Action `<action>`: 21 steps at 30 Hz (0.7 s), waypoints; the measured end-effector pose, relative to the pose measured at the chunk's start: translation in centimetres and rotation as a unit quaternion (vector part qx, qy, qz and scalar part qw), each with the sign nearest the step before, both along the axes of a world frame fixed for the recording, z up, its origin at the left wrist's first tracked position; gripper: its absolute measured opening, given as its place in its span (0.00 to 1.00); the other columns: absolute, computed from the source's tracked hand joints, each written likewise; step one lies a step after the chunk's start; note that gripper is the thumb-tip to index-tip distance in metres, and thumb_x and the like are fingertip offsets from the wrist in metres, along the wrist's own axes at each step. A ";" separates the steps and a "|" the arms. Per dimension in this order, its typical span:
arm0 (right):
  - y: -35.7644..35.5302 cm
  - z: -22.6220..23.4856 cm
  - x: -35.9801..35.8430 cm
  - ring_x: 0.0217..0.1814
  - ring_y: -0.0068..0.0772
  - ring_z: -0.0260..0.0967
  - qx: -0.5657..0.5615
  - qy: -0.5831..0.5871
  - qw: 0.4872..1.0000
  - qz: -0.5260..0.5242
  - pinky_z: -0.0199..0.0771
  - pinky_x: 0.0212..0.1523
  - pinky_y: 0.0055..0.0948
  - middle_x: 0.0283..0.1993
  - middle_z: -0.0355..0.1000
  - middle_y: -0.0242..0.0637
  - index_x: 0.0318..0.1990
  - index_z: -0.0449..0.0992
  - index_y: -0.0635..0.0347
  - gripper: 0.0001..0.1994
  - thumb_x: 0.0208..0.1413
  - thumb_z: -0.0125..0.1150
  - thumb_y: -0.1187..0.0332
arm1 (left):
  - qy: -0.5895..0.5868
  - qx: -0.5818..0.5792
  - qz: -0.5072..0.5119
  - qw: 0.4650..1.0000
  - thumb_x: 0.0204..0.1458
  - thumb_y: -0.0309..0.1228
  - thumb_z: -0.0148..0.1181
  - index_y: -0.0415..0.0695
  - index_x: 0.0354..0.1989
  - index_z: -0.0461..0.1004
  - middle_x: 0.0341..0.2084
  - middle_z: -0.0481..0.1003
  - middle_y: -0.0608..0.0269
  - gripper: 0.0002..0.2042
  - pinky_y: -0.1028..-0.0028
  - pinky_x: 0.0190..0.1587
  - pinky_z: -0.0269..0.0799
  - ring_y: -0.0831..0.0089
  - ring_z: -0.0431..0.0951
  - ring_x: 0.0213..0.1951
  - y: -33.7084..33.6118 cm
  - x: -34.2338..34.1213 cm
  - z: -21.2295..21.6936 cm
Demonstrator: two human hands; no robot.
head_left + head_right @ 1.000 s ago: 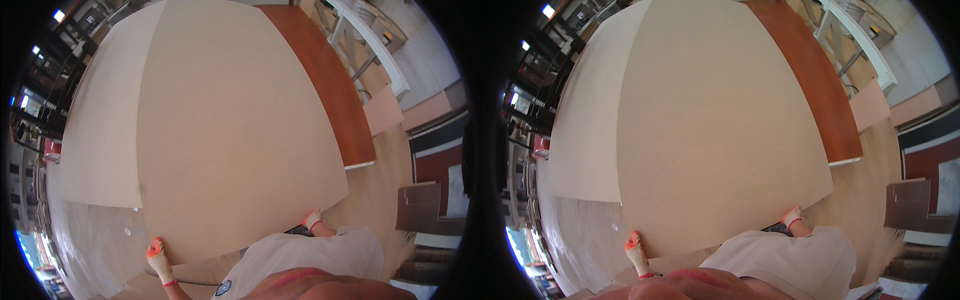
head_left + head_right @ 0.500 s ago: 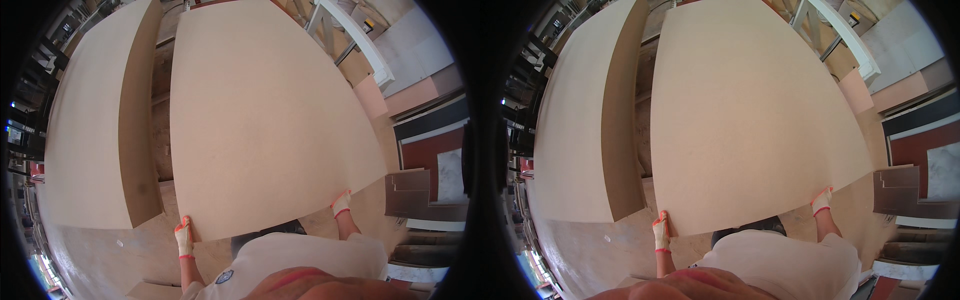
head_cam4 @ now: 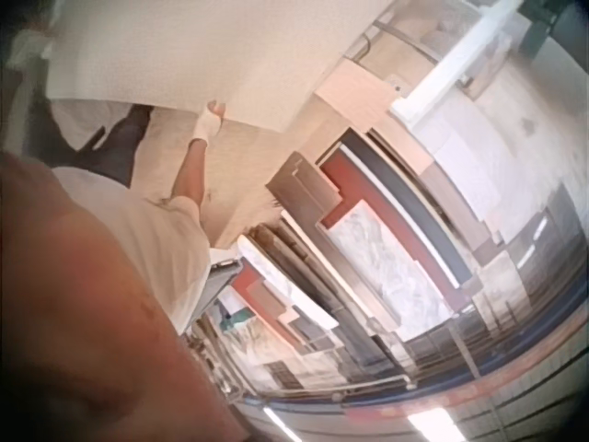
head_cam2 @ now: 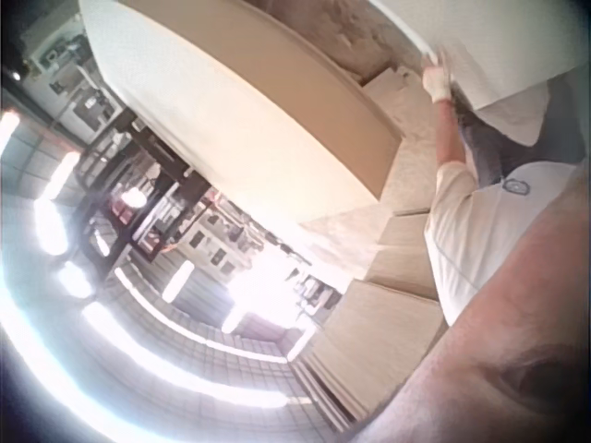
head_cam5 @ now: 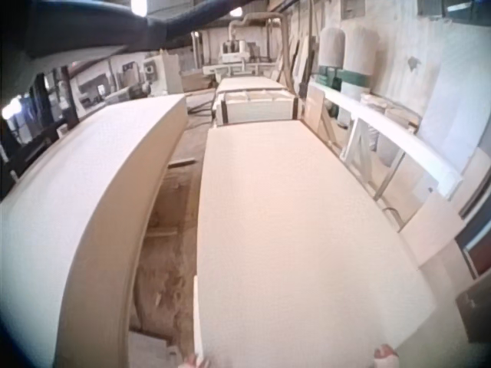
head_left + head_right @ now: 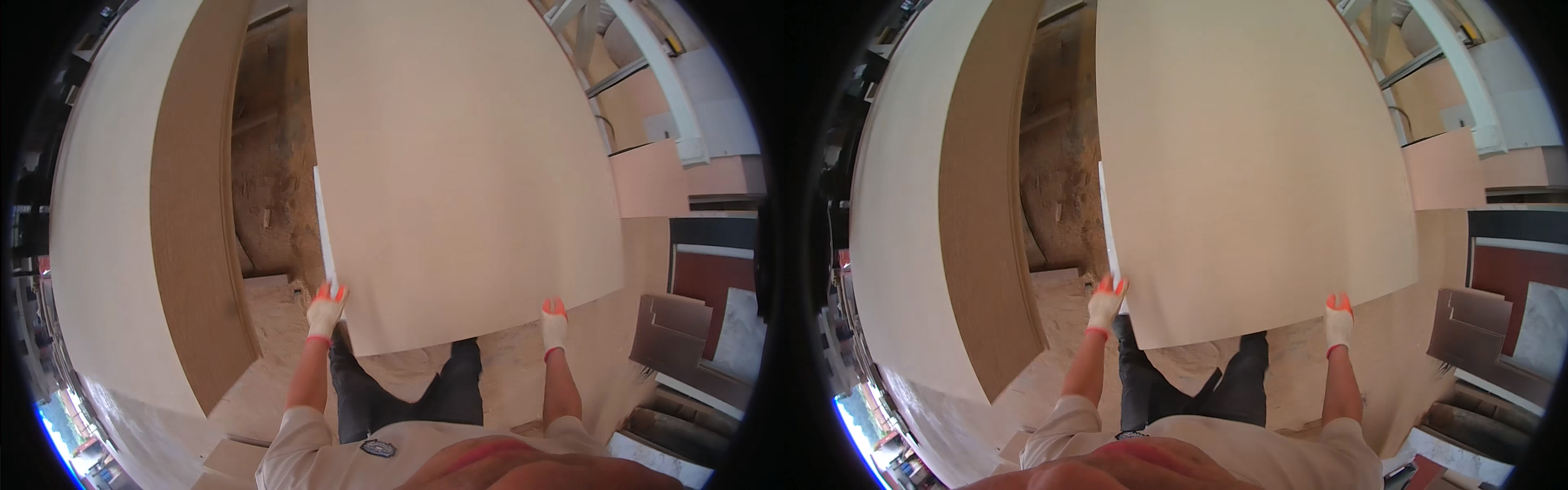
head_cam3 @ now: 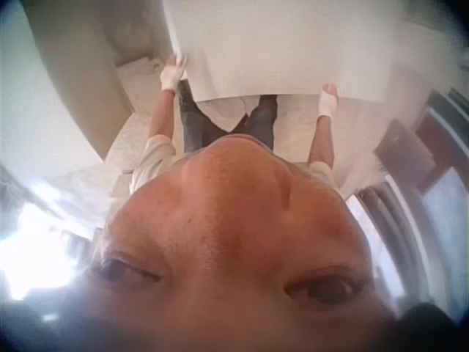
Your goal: The person walks through a workshop, briefly approaches a forklift, then repeatedly picks up large flat boards and stacks them on a pile. The person handles the boards by hand and places them one at a time onto the growing stack.
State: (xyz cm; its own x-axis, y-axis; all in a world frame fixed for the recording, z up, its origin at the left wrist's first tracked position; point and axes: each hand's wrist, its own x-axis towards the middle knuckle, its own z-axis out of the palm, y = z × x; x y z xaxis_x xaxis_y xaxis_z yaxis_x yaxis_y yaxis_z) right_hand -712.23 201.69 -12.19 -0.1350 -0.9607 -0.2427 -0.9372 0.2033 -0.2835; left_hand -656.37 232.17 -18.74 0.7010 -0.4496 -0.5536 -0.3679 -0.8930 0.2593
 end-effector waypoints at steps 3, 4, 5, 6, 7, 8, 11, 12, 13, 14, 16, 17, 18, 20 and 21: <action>-2.6 -5.1 14.3 0.69 0.49 0.72 0.009 -0.015 0.993 0.119 0.72 0.66 0.40 0.72 0.70 0.46 0.70 0.72 0.50 0.30 0.66 0.58 0.46 | -0.126 -0.106 -0.075 0.984 0.59 0.61 0.58 0.46 0.74 0.63 0.71 0.68 0.51 0.41 0.58 0.70 0.66 0.54 0.69 0.70 -11.8 9.7 -4.4; -3.8 -7.2 18.6 0.72 0.46 0.69 -0.010 0.028 0.984 0.178 0.69 0.68 0.40 0.75 0.67 0.45 0.72 0.71 0.49 0.30 0.66 0.57 0.47 | -0.182 -0.162 -0.089 0.966 0.59 0.59 0.59 0.45 0.74 0.64 0.70 0.69 0.53 0.40 0.59 0.70 0.66 0.55 0.70 0.69 -15.0 11.7 -5.4; -5.2 -9.6 22.8 0.75 0.44 0.65 -0.021 -0.007 0.980 0.200 0.67 0.71 0.39 0.77 0.64 0.43 0.73 0.69 0.47 0.31 0.66 0.57 0.48 | -0.163 -0.195 -0.093 0.963 0.59 0.58 0.60 0.41 0.75 0.61 0.72 0.65 0.45 0.42 0.56 0.72 0.62 0.49 0.65 0.71 -18.0 13.4 -6.4; -5.7 -11.6 26.0 0.78 0.44 0.61 -0.083 0.020 0.967 0.241 0.62 0.74 0.41 0.79 0.61 0.43 0.74 0.68 0.47 0.31 0.66 0.57 0.49 | -0.179 -0.187 -0.108 0.960 0.59 0.58 0.60 0.40 0.75 0.60 0.72 0.63 0.42 0.42 0.54 0.73 0.59 0.46 0.63 0.72 -19.9 13.8 -7.0; -6.3 -13.5 28.8 0.81 0.43 0.56 -0.071 0.069 0.965 0.242 0.57 0.77 0.42 0.80 0.59 0.43 0.75 0.67 0.47 0.31 0.67 0.56 0.50 | -0.196 -0.174 -0.106 0.959 0.59 0.57 0.60 0.38 0.75 0.59 0.72 0.61 0.39 0.43 0.52 0.74 0.57 0.43 0.60 0.73 -21.3 14.0 -7.6; -7.0 -15.3 31.3 0.83 0.45 0.53 -0.122 0.127 0.948 0.265 0.52 0.80 0.44 0.81 0.58 0.44 0.75 0.67 0.48 0.31 0.67 0.55 0.51 | -0.198 -0.183 -0.115 0.956 0.59 0.57 0.61 0.37 0.75 0.58 0.72 0.59 0.36 0.44 0.49 0.74 0.55 0.40 0.58 0.73 -22.8 14.4 -8.1; -8.4 -17.7 33.9 0.85 0.52 0.47 -0.179 0.168 0.924 0.294 0.41 0.83 0.51 0.81 0.57 0.47 0.76 0.65 0.53 0.31 0.68 0.53 0.53 | -0.238 -0.169 -0.118 0.949 0.57 0.54 0.65 0.33 0.75 0.54 0.69 0.57 0.32 0.46 0.44 0.71 0.56 0.33 0.58 0.69 -23.7 14.4 -9.0; -8.5 -18.1 34.1 0.85 0.55 0.46 -0.156 0.193 0.925 0.288 0.38 0.84 0.54 0.80 0.57 0.49 0.76 0.64 0.55 0.31 0.69 0.52 0.54 | -0.232 -0.185 -0.104 0.949 0.57 0.54 0.65 0.33 0.75 0.53 0.69 0.57 0.31 0.47 0.44 0.72 0.55 0.33 0.58 0.69 -23.9 14.5 -9.4; -8.6 -18.1 34.0 0.85 0.55 0.46 -0.176 0.159 0.927 0.290 0.37 0.84 0.54 0.80 0.57 0.49 0.76 0.64 0.55 0.31 0.69 0.51 0.54 | -0.228 -0.193 -0.123 0.946 0.58 0.54 0.65 0.33 0.76 0.53 0.70 0.56 0.30 0.47 0.44 0.72 0.54 0.33 0.57 0.70 -23.8 14.6 -9.6; -8.7 -18.1 33.9 0.85 0.56 0.46 -0.169 0.144 0.934 0.279 0.37 0.84 0.54 0.80 0.57 0.49 0.76 0.63 0.56 0.31 0.69 0.51 0.53 | -0.247 -0.200 -0.129 0.939 0.58 0.54 0.64 0.33 0.76 0.52 0.70 0.55 0.30 0.47 0.44 0.73 0.53 0.33 0.57 0.71 -23.9 14.9 -10.0; -8.7 -17.8 33.8 0.85 0.57 0.45 -0.157 0.115 0.943 0.269 0.36 0.84 0.54 0.80 0.57 0.50 0.77 0.62 0.57 0.32 0.69 0.51 0.53 | -0.241 -0.154 -0.145 0.947 0.62 0.59 0.57 0.33 0.78 0.48 0.73 0.51 0.24 0.48 0.42 0.76 0.46 0.30 0.51 0.75 -24.0 15.3 -10.2; -8.6 -17.6 33.6 0.85 0.57 0.45 -0.158 0.101 0.945 0.269 0.36 0.84 0.54 0.80 0.57 0.50 0.77 0.62 0.56 0.32 0.70 0.51 0.53 | -0.257 -0.149 -0.147 0.943 0.62 0.59 0.57 0.34 0.79 0.48 0.73 0.51 0.23 0.49 0.42 0.76 0.47 0.30 0.51 0.75 -24.0 15.3 -10.1; -8.5 -17.6 33.7 0.85 0.57 0.45 -0.167 0.095 0.942 0.274 0.36 0.84 0.54 0.80 0.57 0.51 0.77 0.61 0.56 0.32 0.69 0.51 0.53 | -0.242 -0.124 -0.152 0.950 0.62 0.60 0.56 0.34 0.79 0.48 0.73 0.52 0.22 0.49 0.41 0.76 0.47 0.29 0.51 0.75 -24.0 15.4 -10.2; -8.4 -17.4 33.8 0.85 0.57 0.45 -0.162 0.084 0.946 0.267 0.37 0.84 0.54 0.80 0.57 0.51 0.77 0.61 0.57 0.32 0.69 0.52 0.55 | -0.264 -0.141 -0.140 0.944 0.62 0.60 0.56 0.35 0.79 0.47 0.72 0.52 0.23 0.49 0.42 0.76 0.48 0.31 0.51 0.75 -24.0 15.2 -9.7; -8.5 -17.2 33.9 0.85 0.58 0.44 -0.168 0.078 0.948 0.257 0.37 0.84 0.54 0.79 0.57 0.52 0.77 0.61 0.57 0.32 0.68 0.53 0.56 | -0.266 -0.150 -0.138 0.942 0.62 0.58 0.57 0.34 0.79 0.49 0.71 0.54 0.24 0.48 0.44 0.75 0.50 0.32 0.54 0.74 -23.9 15.0 -9.3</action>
State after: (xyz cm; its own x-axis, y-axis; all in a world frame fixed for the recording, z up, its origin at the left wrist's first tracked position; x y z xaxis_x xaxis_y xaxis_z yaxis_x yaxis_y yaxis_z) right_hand -678.30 193.20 -29.37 0.3623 -0.9291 0.0741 -0.9243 -0.3684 -0.1001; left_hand -641.37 208.27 -28.05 0.6776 -0.7350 0.0249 -0.7240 -0.6608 0.1977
